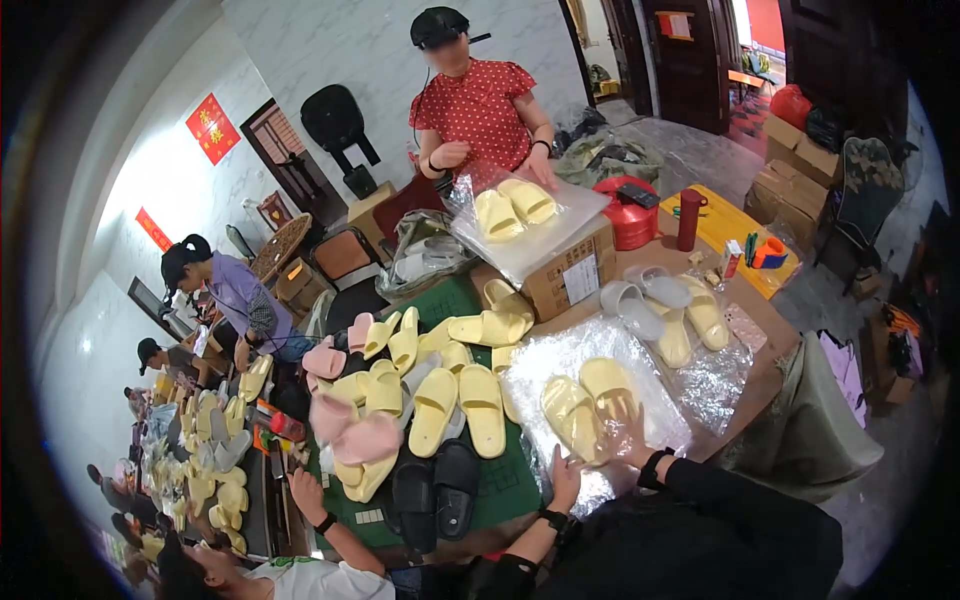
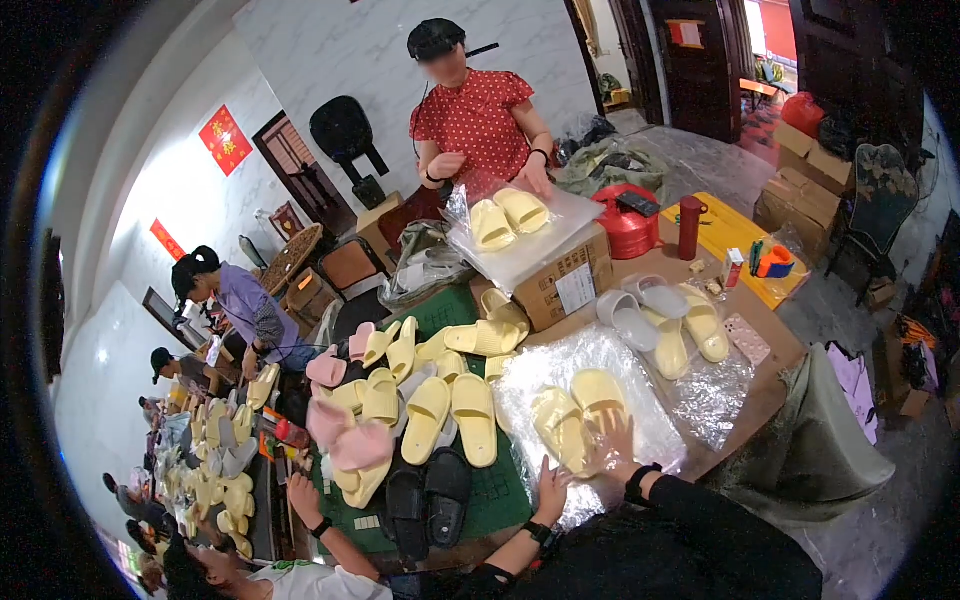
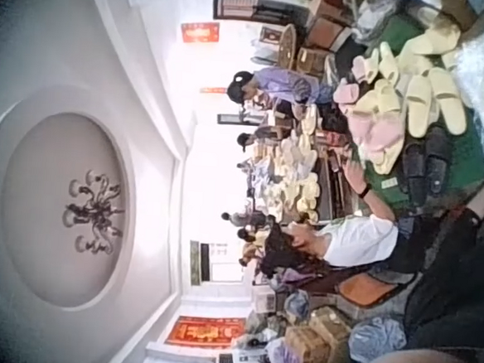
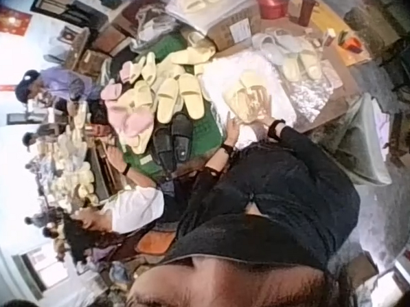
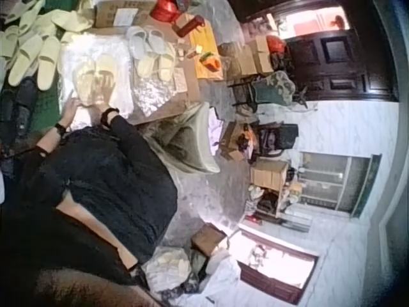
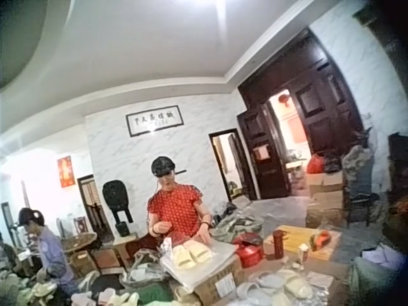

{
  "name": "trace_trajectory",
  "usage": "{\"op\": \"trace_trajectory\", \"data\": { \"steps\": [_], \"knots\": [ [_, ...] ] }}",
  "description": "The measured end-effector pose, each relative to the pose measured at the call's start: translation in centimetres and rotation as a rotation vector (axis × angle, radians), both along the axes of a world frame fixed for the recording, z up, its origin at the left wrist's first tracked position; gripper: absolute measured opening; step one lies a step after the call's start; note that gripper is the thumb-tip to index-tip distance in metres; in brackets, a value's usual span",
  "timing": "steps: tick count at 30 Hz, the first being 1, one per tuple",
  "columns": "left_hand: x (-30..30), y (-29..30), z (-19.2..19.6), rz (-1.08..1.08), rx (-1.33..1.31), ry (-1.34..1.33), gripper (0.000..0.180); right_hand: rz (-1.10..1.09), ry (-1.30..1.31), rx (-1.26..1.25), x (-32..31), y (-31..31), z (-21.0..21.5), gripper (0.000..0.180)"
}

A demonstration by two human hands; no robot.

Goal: Packing pairs of rubber slides into plastic bags and placing them in a larger sack for shipping.

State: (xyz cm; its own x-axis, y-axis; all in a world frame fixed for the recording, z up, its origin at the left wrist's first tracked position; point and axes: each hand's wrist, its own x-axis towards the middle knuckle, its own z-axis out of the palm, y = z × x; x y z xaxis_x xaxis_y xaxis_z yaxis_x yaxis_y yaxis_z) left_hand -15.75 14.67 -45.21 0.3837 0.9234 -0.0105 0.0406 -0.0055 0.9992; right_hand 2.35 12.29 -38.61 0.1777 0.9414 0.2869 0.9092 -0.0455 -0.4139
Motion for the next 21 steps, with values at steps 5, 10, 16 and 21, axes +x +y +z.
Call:
{"op": "trace_trajectory", "data": {
  "steps": [5,10,16,21],
  "knots": [
    [1.0,0.2,-1.0,0.052,-0.374,-0.125,0.041,-0.146,0.022,-0.113,2.6,-4.6,0.0,0.058],
    [1.1,0.3,-1.2,-0.104,-0.357,-0.093,0.045,-0.058,0.185,-0.221,3.8,-5.8,-0.2,0.075],
    [0.3,0.2,-2.2,-0.066,-0.273,-0.2,0.045,0.25,0.588,-0.038,5.5,-6.4,-0.1,0.081],
    [1.8,-0.2,-2.4,-0.071,-0.358,-0.027,0.041,0.195,0.493,-0.166,7.2,-7.8,-3.7,0.078]
  ]
}}
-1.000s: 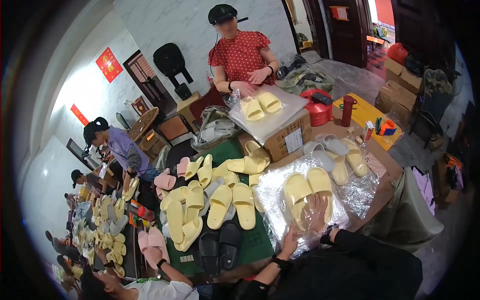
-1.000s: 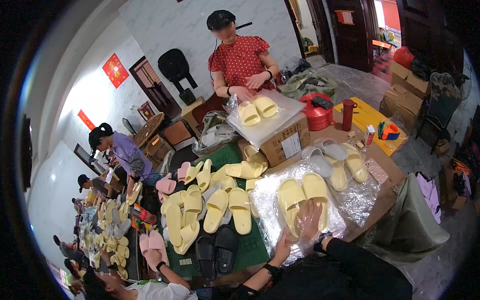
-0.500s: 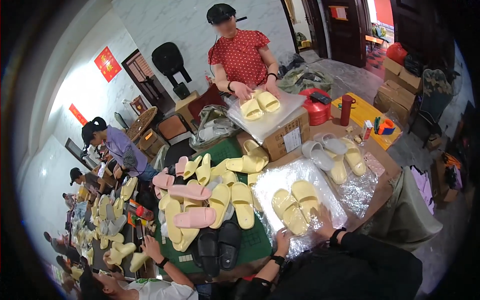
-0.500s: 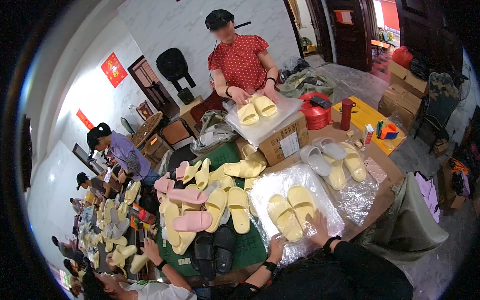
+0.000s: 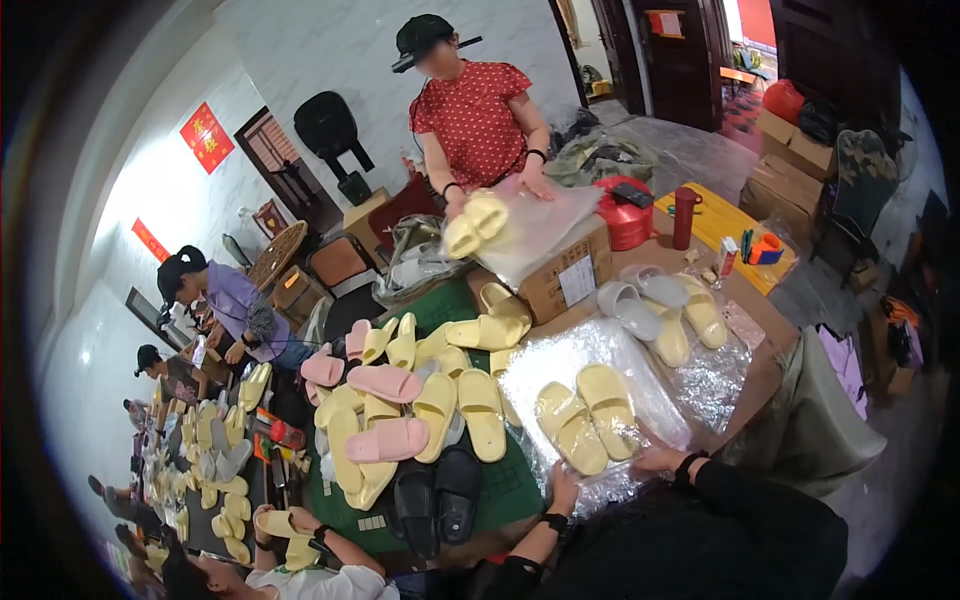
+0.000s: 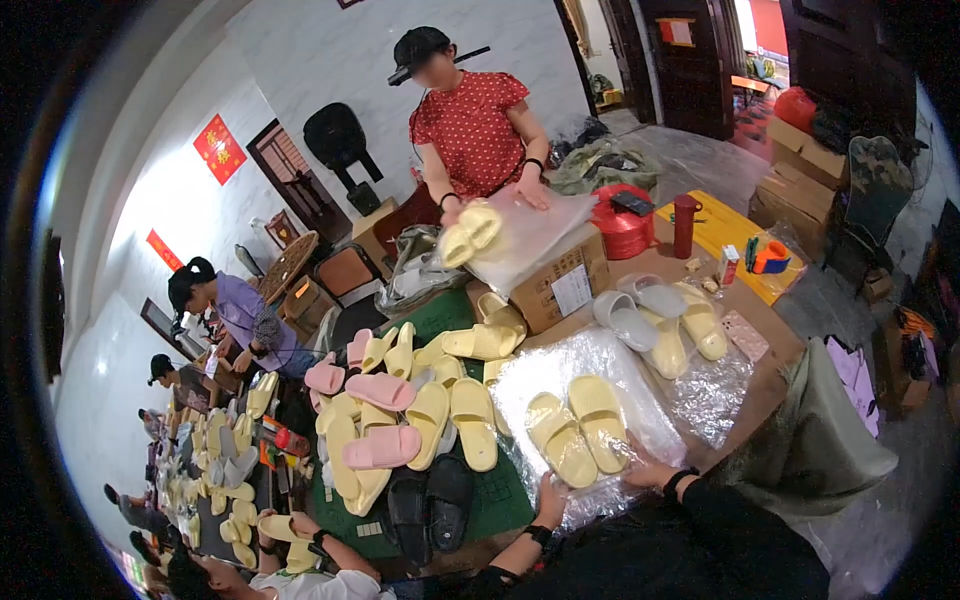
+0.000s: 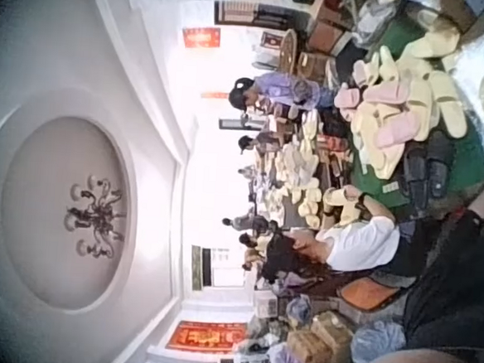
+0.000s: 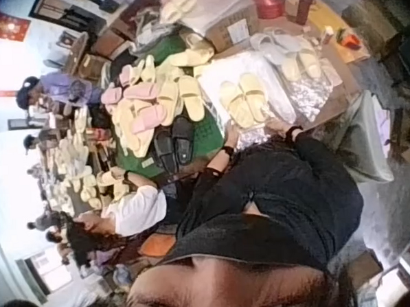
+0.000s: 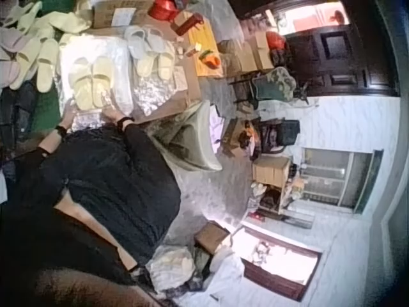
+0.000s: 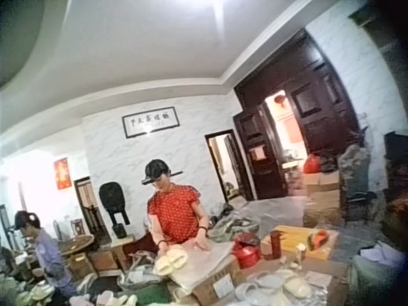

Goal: Packing pairs of rubber slides into plastic bags and placing them in a larger sack for shipping.

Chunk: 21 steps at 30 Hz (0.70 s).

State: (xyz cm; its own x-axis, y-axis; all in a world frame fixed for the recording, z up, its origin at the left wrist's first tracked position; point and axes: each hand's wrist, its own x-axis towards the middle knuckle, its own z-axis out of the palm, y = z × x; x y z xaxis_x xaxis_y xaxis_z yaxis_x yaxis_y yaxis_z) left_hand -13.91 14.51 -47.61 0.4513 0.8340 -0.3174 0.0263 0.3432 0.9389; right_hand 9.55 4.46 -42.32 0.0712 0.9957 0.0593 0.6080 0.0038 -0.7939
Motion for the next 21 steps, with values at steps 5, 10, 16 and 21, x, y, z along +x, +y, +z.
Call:
{"op": "trace_trajectory", "data": {
  "steps": [5,10,16,21],
  "knots": [
    [-3.1,1.4,-4.7,-0.021,0.293,0.046,0.046,0.076,-0.052,-0.057,-2.8,0.9,0.0,0.075],
    [1.4,-0.9,1.3,-0.129,0.075,-0.167,0.031,-0.109,0.171,-0.236,-1.9,-1.0,5.9,0.068],
    [0.9,-0.7,1.5,-0.222,0.143,-0.021,0.029,-0.32,-0.072,-0.005,-2.6,-0.5,2.7,0.054],
    [0.1,0.0,-1.0,-0.239,0.261,0.157,0.032,-0.278,-0.033,-0.043,-2.6,0.1,3.6,0.033]
  ]
}}
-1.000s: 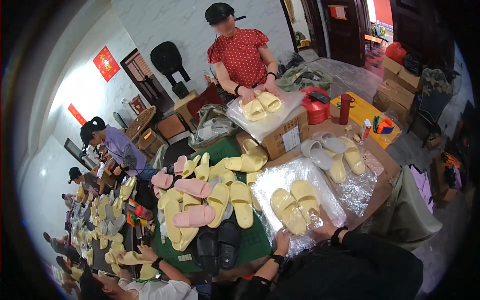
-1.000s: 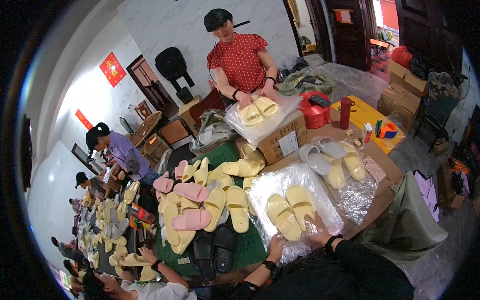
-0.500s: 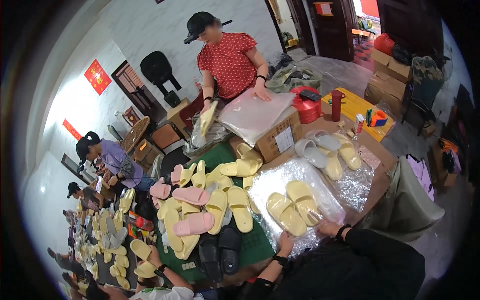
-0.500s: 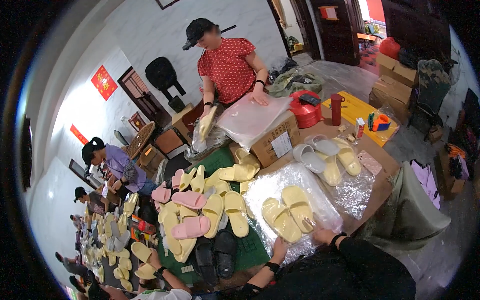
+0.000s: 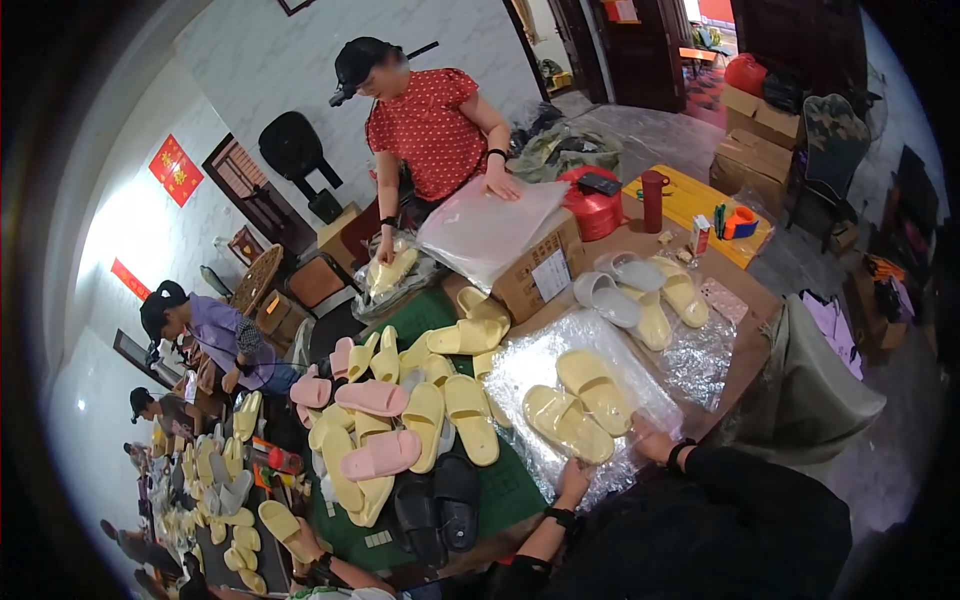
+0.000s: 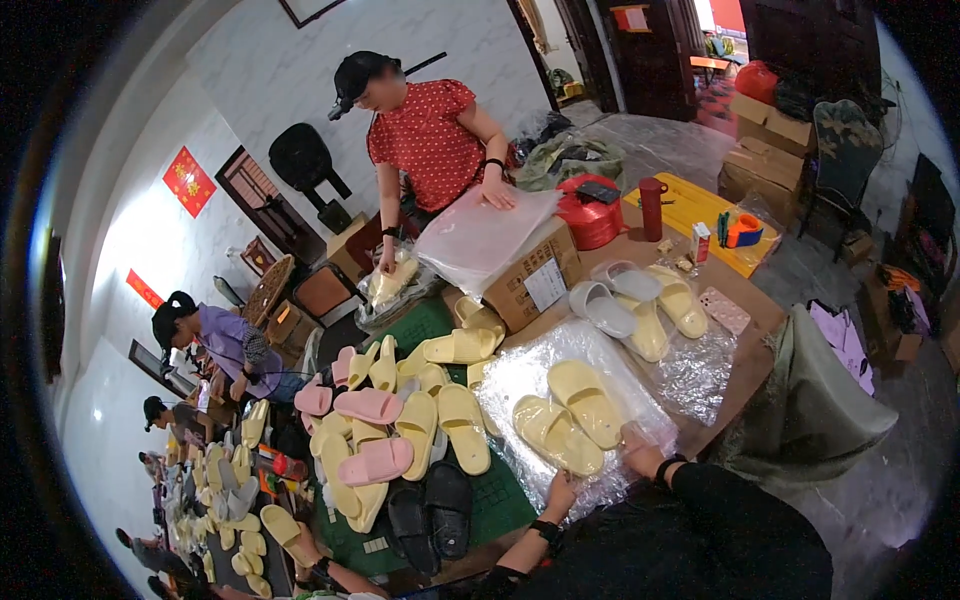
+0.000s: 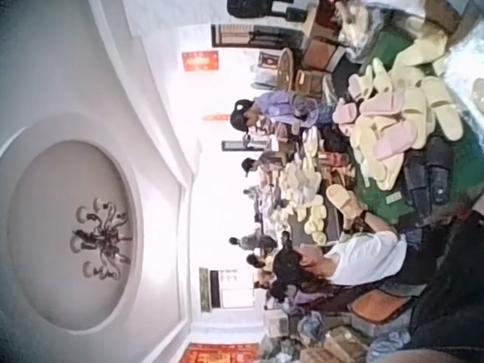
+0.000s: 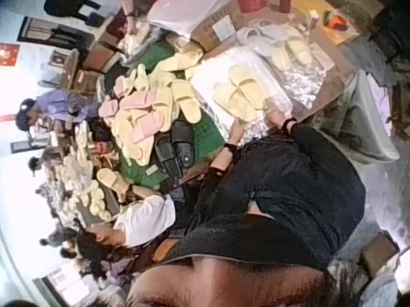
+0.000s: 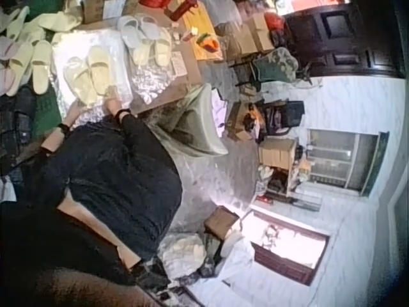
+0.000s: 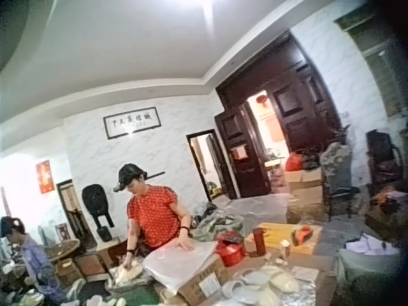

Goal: Packing pairs of rubber slides into plastic bags and placing them in a larger sack for shipping.

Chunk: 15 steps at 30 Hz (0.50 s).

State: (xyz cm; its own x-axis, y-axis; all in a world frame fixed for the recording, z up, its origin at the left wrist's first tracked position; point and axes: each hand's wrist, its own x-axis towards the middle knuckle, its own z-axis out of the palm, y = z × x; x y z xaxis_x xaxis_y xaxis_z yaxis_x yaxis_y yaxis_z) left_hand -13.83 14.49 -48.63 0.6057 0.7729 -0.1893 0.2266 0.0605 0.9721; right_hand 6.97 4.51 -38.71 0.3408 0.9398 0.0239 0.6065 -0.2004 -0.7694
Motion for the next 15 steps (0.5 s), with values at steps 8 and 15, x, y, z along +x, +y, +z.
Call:
{"op": "trace_trajectory", "data": {
  "steps": [8,15],
  "knots": [
    [2.2,-1.3,6.7,-0.059,-0.282,-0.099,0.045,0.063,-0.041,0.004,2.0,-1.0,-1.3,0.021],
    [0.8,-1.0,6.6,-0.035,-0.168,0.03,0.044,0.182,-0.249,-0.153,0.0,-0.8,-1.9,0.058]
  ]
}}
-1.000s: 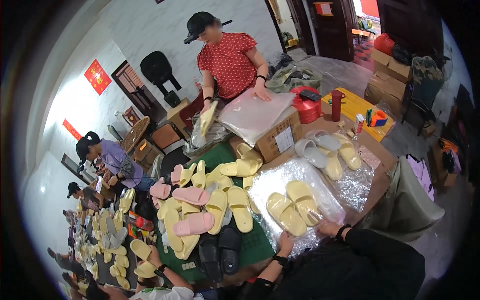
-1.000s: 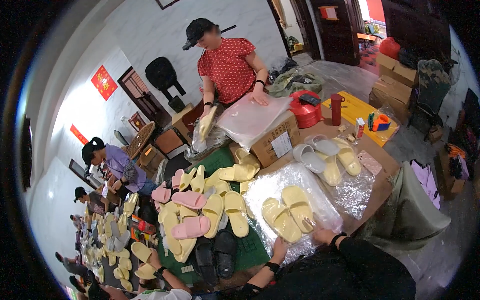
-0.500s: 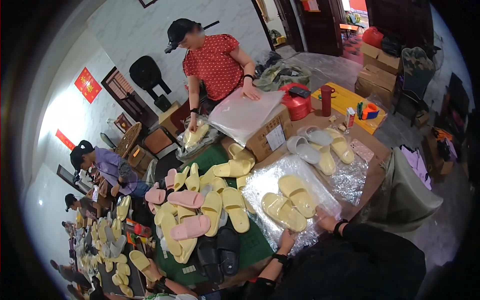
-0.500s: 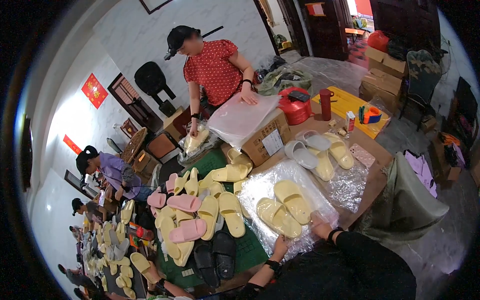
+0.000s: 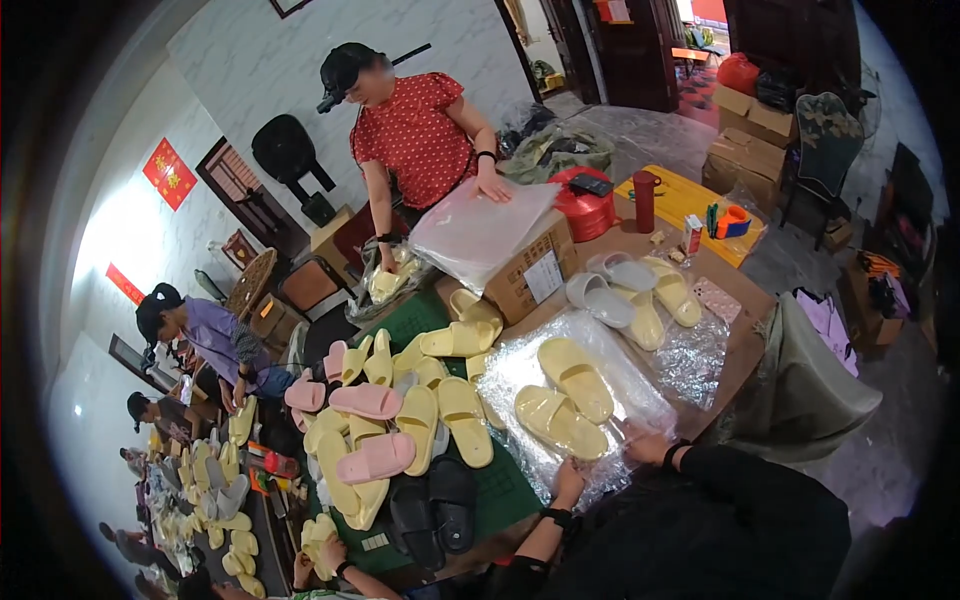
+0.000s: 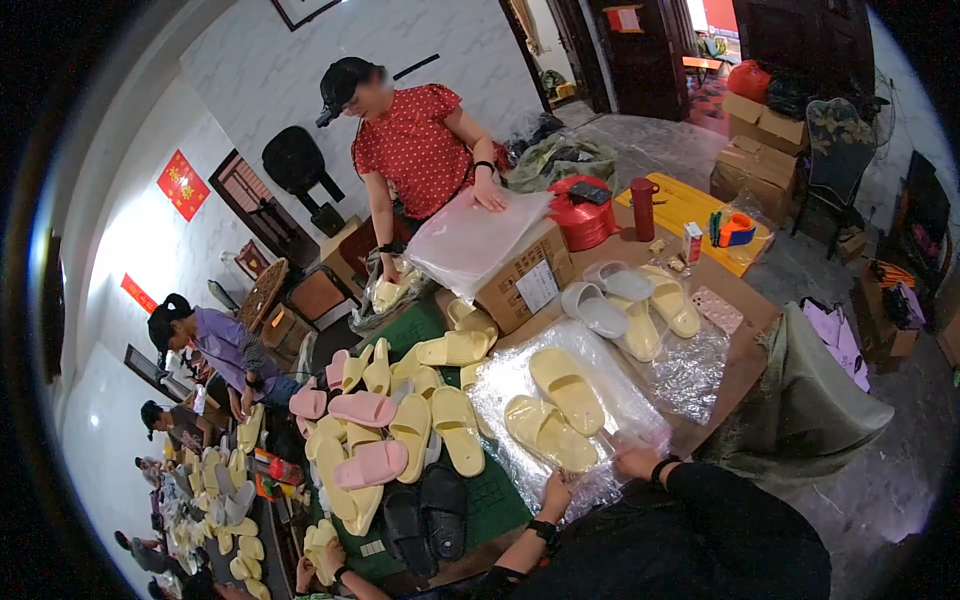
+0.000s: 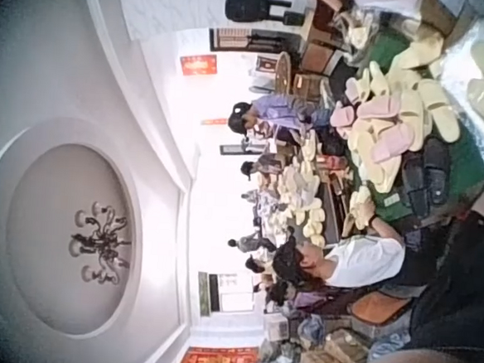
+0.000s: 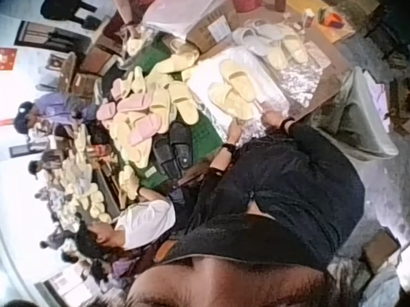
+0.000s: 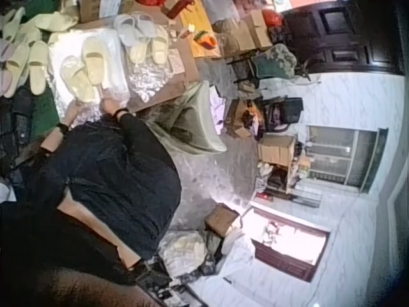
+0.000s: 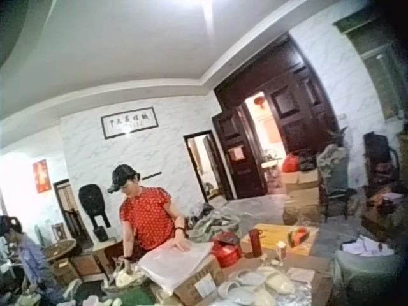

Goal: Packing pairs of rubber slides into plastic bags and placing them in a larger sack for shipping.

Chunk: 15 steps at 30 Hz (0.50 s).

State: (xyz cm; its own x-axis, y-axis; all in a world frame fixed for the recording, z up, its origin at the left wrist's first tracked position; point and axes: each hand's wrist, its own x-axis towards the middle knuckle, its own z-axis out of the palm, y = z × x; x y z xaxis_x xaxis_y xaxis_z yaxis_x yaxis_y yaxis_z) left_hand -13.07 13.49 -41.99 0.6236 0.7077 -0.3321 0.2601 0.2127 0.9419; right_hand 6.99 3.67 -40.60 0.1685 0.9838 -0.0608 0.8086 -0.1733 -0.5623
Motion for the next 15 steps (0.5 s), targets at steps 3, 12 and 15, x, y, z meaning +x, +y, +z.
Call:
{"op": "trace_trajectory", "data": {
  "steps": [3,12,15],
  "knots": [
    [0.2,-0.2,0.1,0.004,0.033,0.029,0.04,-0.031,0.105,-0.022,-0.9,-0.1,1.8,0.062],
    [-0.5,0.4,-4.5,0.024,0.187,0.197,0.036,0.399,-0.08,0.205,-2.7,2.0,2.4,0.028],
    [0.0,0.4,-4.6,-0.015,0.16,0.257,0.038,0.404,0.003,0.177,-2.2,0.9,3.3,0.028]
  ]
}}
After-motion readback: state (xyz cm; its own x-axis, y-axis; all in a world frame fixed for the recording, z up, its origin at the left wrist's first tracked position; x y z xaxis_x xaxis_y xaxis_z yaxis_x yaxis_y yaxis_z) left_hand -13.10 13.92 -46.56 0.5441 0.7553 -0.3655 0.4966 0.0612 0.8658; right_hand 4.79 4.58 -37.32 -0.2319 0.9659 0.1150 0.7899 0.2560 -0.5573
